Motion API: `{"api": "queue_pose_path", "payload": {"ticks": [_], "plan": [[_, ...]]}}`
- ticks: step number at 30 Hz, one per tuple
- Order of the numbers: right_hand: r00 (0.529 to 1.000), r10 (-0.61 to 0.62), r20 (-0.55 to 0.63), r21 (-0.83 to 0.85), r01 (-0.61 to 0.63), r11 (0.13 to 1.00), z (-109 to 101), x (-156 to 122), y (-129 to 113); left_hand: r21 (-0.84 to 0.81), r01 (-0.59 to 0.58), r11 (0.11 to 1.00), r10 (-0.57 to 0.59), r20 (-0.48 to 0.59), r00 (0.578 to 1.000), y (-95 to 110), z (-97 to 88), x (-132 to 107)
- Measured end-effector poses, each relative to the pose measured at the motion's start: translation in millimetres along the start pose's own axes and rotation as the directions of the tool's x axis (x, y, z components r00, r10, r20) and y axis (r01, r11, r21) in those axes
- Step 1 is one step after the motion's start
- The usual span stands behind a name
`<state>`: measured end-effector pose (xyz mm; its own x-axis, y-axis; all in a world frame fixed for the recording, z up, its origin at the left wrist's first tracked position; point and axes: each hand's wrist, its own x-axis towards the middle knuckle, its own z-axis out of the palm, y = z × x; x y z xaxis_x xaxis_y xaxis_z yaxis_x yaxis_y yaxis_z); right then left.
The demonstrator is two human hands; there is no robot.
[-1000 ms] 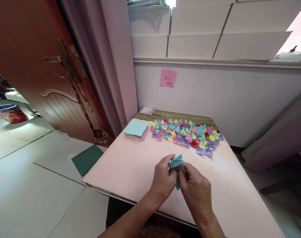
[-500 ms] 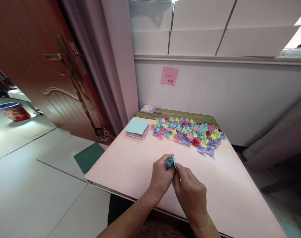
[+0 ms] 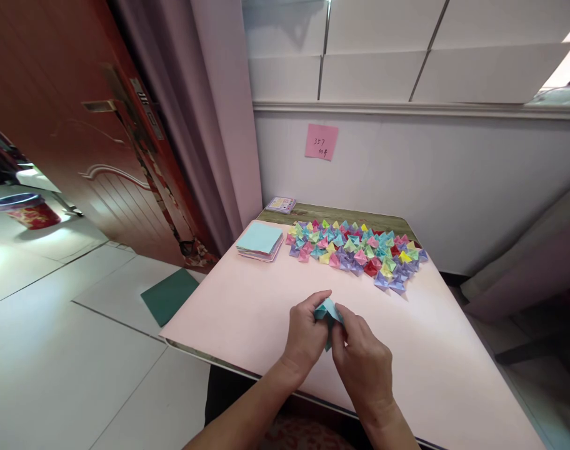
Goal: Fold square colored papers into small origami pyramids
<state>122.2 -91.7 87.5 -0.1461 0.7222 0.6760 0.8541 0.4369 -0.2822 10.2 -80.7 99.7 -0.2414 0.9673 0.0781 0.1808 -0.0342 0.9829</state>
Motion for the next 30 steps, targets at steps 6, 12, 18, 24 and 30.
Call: {"api": "queue_pose_path", "payload": {"ticks": [6,12,18,24,30], "plan": [[0.931,0.31,0.192,0.403,-0.363,0.84,-2.5,7.2,16.9,-0.105,-0.07,0.992,0.08,0.092,0.993,1.1,-2.2,-3.8],[0.741,0.462,0.487,0.633,-0.664,0.398,-7.5,13.4,24.3,-0.272,0.081,0.959,-0.018,0.227,0.974,0.0,-9.2,5.0],[0.693,0.464,0.551,0.665,-0.701,0.258,-0.1,14.6,29.1,-0.381,0.285,0.879,-0.132,0.38,0.916,1.2,-17.6,11.8],[0.692,0.361,0.625,0.674,-0.712,0.197,-4.0,14.9,38.4,-0.402,0.44,0.803,-0.164,0.56,0.812,-1.3,-30.9,15.8],[0.685,0.167,0.709,0.667,-0.728,0.158,-12.7,16.8,45.0,-0.381,0.273,0.883,-0.146,0.331,0.932,-4.6,-25.8,15.4]]}}
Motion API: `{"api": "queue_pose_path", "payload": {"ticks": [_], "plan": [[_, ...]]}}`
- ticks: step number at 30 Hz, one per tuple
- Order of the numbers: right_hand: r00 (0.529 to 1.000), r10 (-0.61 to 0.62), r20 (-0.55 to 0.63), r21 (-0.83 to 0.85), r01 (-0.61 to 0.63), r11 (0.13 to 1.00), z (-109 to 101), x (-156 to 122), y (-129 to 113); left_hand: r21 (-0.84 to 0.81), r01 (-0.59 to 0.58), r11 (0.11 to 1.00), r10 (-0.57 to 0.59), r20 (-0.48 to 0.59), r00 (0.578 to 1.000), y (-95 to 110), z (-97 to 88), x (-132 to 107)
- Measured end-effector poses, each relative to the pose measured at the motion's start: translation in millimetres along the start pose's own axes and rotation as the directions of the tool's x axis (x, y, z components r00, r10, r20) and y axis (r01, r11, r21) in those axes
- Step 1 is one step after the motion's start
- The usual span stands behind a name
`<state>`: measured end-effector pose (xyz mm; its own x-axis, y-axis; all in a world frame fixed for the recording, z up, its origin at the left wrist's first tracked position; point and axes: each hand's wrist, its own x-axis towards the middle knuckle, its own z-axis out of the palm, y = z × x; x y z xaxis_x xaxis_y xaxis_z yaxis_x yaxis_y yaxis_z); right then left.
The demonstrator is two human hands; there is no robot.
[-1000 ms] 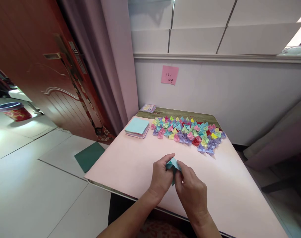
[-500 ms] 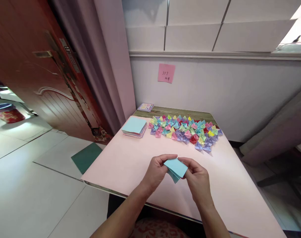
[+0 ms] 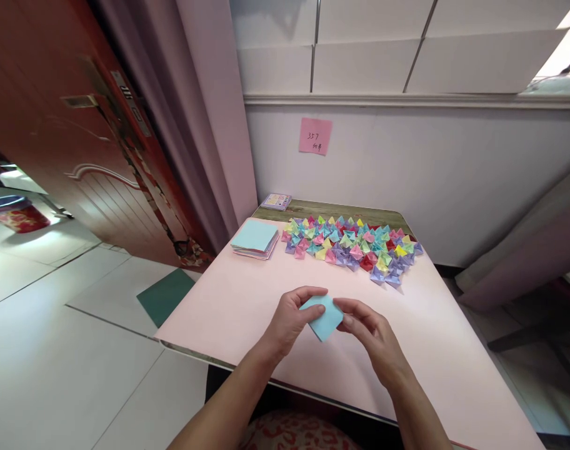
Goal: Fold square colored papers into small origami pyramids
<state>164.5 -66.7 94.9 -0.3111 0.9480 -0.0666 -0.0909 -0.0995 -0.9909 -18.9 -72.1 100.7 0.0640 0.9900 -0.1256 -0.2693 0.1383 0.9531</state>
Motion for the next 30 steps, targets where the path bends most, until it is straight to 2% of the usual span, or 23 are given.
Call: {"api": "queue_pose_path", "payload": {"ticks": [3,6,8,12,14,18,21,23,26,28,30], "plan": [[0.991,0.08,-0.108,-0.001,-0.081,0.997,1.6,3.0,2.3,0.045,-0.036,0.998,0.036,0.016,0.999,0.9,3.2,-2.0],[0.983,0.146,-0.108,-0.016,-0.149,0.989,5.0,5.4,7.2,0.101,-0.065,0.993,0.064,0.013,0.998,4.3,6.4,-5.0],[0.986,0.112,-0.126,0.006,-0.112,0.994,7.3,5.4,9.8,0.107,-0.056,0.993,0.057,-0.001,0.998,5.1,8.6,-6.5],[0.98,0.002,-0.199,-0.023,-0.006,1.0,9.0,2.6,9.6,0.057,0.036,0.998,-0.031,-0.076,0.997,-0.1,11.0,-7.0],[0.982,-0.012,-0.188,-0.049,0.003,0.999,7.8,1.5,7.0,0.053,0.042,0.998,-0.037,-0.092,0.995,-3.2,11.0,-7.0],[0.997,0.01,-0.072,-0.021,-0.011,1.0,4.4,2.4,1.1,0.187,-0.041,0.982,0.049,-0.041,0.998,-2.5,11.6,-9.2],[0.995,-0.003,-0.098,-0.013,0.002,1.0,4.1,4.7,0.3,0.281,-0.07,0.957,0.064,0.027,0.998,0.1,14.4,-11.6],[0.988,-0.016,-0.152,-0.013,0.014,1.0,5.4,5.6,1.7,0.266,-0.059,0.962,0.053,0.031,0.998,0.1,16.3,-11.9],[0.974,-0.044,-0.22,0.011,0.047,0.999,7.0,4.9,3.6,0.143,-0.022,0.989,0.023,-0.001,1.0,-1.5,16.6,-10.3],[0.975,-0.058,-0.214,0.014,0.062,0.998,6.3,3.5,3.1,0.085,-0.026,0.996,0.027,-0.011,1.0,-1.9,15.5,-8.6],[0.988,-0.04,-0.15,-0.018,0.038,0.999,4.1,2.2,1.5,0.099,-0.042,0.994,0.043,-0.002,0.999,-1.2,14.6,-7.2]]}}
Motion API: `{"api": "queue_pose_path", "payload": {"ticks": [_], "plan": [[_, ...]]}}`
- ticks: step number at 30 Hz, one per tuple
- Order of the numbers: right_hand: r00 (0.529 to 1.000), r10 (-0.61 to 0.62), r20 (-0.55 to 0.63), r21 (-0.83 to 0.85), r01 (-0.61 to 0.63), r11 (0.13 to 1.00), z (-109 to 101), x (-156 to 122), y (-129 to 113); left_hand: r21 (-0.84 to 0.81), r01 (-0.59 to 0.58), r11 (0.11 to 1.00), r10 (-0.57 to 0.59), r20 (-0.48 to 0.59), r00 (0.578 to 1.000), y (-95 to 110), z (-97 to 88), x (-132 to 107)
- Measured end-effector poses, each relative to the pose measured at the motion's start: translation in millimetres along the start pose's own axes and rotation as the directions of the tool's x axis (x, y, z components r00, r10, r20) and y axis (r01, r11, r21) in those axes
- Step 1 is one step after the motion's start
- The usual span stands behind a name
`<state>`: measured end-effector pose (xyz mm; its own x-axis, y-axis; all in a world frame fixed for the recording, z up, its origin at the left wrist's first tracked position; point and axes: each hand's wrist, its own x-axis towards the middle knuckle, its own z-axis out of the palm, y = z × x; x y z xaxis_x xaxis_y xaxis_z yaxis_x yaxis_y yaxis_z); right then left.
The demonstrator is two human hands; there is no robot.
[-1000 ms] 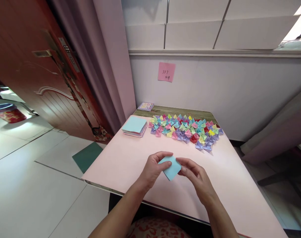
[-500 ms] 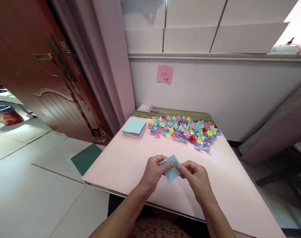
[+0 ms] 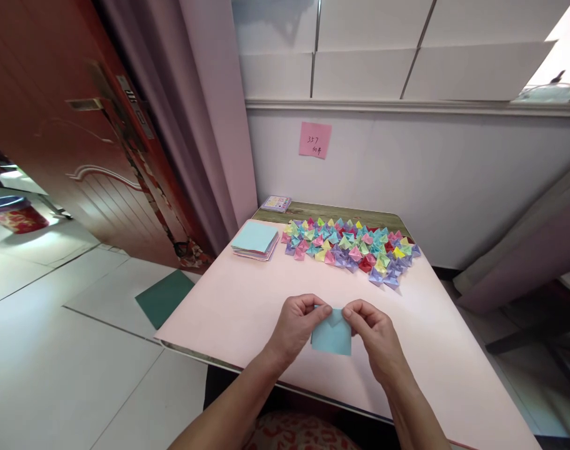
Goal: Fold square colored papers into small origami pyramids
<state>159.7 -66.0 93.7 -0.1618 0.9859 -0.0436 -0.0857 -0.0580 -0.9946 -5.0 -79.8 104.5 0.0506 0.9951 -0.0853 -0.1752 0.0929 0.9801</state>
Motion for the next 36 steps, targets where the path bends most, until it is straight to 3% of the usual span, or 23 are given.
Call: {"api": "queue_pose_path", "payload": {"ticks": [3,10,16,18,22,24,28,32,36], "plan": [[0.998,0.032,0.061,-0.062,-0.029,0.998,-3.2,0.2,-1.8,0.028,-0.003,1.0,0.003,0.0,1.0,1.3,0.9,0.5],[0.981,-0.064,-0.181,-0.026,0.06,0.998,0.3,-1.4,1.2,-0.001,0.134,0.991,-0.133,0.097,0.986,-2.2,0.8,-2.5],[0.999,-0.017,0.029,-0.057,0.019,0.998,-5.6,-0.7,-1.3,0.106,0.178,0.978,-0.195,0.178,0.965,0.8,-6.4,-1.6],[0.999,-0.005,0.049,-0.055,0.008,0.998,-6.3,-0.2,-1.1,0.128,0.193,0.973,-0.215,0.199,0.956,2.2,-5.4,-0.9],[1.0,-0.018,-0.007,-0.021,0.018,1.0,-3.9,-1.1,1.5,0.052,0.111,0.992,-0.115,0.097,0.989,2.4,-3.5,3.0],[1.0,-0.002,0.023,-0.028,0.002,1.0,-2.9,-1.6,2.2,0.053,0.042,0.998,-0.045,0.044,0.998,3.0,-4.4,5.8],[0.998,0.034,0.059,-0.08,-0.03,0.996,-4.4,0.9,1.9,0.16,-0.021,0.987,0.01,0.072,0.997,7.2,-5.2,9.8],[0.997,0.011,-0.08,-0.07,-0.017,0.997,-5.5,5.8,4.9,0.048,0.034,0.998,-0.037,0.06,0.998,6.6,0.2,10.4],[0.955,-0.032,-0.295,0.008,0.036,0.999,-1.3,6.9,11.7,-0.047,0.162,0.986,-0.155,0.124,0.98,-2.4,4.6,8.5]]}}
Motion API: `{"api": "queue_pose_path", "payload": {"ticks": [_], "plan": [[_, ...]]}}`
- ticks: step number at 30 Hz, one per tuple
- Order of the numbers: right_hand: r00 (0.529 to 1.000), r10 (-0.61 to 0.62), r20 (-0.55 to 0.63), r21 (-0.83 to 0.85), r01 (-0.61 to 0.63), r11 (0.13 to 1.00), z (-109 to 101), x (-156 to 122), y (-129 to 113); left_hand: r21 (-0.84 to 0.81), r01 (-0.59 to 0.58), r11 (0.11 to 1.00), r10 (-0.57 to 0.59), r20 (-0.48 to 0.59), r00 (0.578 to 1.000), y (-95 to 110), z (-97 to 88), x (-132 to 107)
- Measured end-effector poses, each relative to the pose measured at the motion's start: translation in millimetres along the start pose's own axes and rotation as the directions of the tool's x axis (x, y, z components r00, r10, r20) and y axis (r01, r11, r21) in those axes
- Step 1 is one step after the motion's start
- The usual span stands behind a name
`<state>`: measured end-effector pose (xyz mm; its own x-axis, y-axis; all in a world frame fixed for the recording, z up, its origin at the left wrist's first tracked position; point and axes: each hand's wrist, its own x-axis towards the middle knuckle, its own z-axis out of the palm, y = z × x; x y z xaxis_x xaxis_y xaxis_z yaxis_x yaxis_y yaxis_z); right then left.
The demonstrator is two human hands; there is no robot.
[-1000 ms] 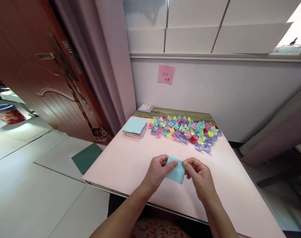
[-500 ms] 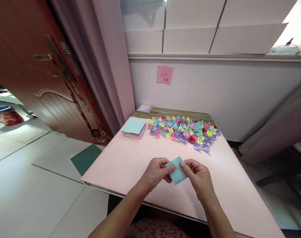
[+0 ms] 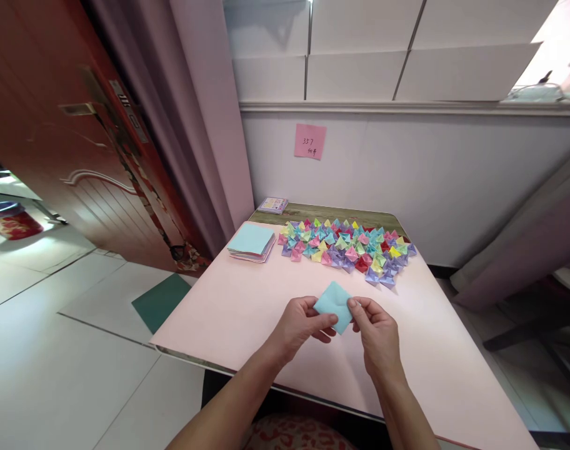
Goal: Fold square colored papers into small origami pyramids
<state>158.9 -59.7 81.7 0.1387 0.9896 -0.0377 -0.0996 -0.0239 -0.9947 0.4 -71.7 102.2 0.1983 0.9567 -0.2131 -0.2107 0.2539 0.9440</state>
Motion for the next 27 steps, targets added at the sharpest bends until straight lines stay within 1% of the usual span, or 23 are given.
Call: {"api": "queue_pose_path", "payload": {"ticks": [2,4,6,8,17,19,22,25,27], "plan": [[1.0,-0.002,0.001,0.027,0.002,1.0,1.2,-1.6,2.4,-0.028,0.012,1.0,-0.013,-0.033,0.999,-3.8,-0.2,0.3],[0.999,0.01,0.051,0.039,-0.012,0.999,0.6,-2.8,3.5,-0.043,-0.003,0.999,-0.001,-0.084,0.996,-5.0,-1.4,0.8],[0.994,0.035,0.104,0.04,-0.039,0.998,-1.4,-3.0,3.3,-0.038,-0.025,0.999,0.02,-0.114,0.993,-4.0,-2.8,1.2],[0.99,0.055,0.132,0.042,-0.061,0.997,-3.6,-2.5,2.4,-0.034,-0.043,0.998,0.038,-0.139,0.99,-1.9,-3.6,1.2],[0.995,0.065,0.072,0.102,-0.072,0.992,-1.9,-1.8,-1.9,-0.079,-0.13,0.988,0.106,-0.261,0.96,5.3,4.1,-1.2],[0.996,0.071,0.062,0.118,-0.078,0.99,-1.2,-2.0,-2.5,-0.07,-0.133,0.989,0.11,-0.267,0.957,5.2,5.3,-1.7],[0.995,0.084,0.053,0.128,-0.09,0.988,-1.6,-2.9,-3.2,-0.055,-0.132,0.99,0.114,-0.248,0.962,3.5,5.0,-2.4],[0.994,0.081,0.066,0.124,-0.089,0.988,-2.1,-4.3,-4.0,-0.061,-0.163,0.985,0.144,-0.238,0.96,1.5,4.3,-2.9],[0.994,0.078,0.073,0.122,-0.086,0.989,-1.6,-5.1,-4.2,-0.059,-0.188,0.98,0.167,-0.256,0.952,1.2,5.2,-3.6]]}}
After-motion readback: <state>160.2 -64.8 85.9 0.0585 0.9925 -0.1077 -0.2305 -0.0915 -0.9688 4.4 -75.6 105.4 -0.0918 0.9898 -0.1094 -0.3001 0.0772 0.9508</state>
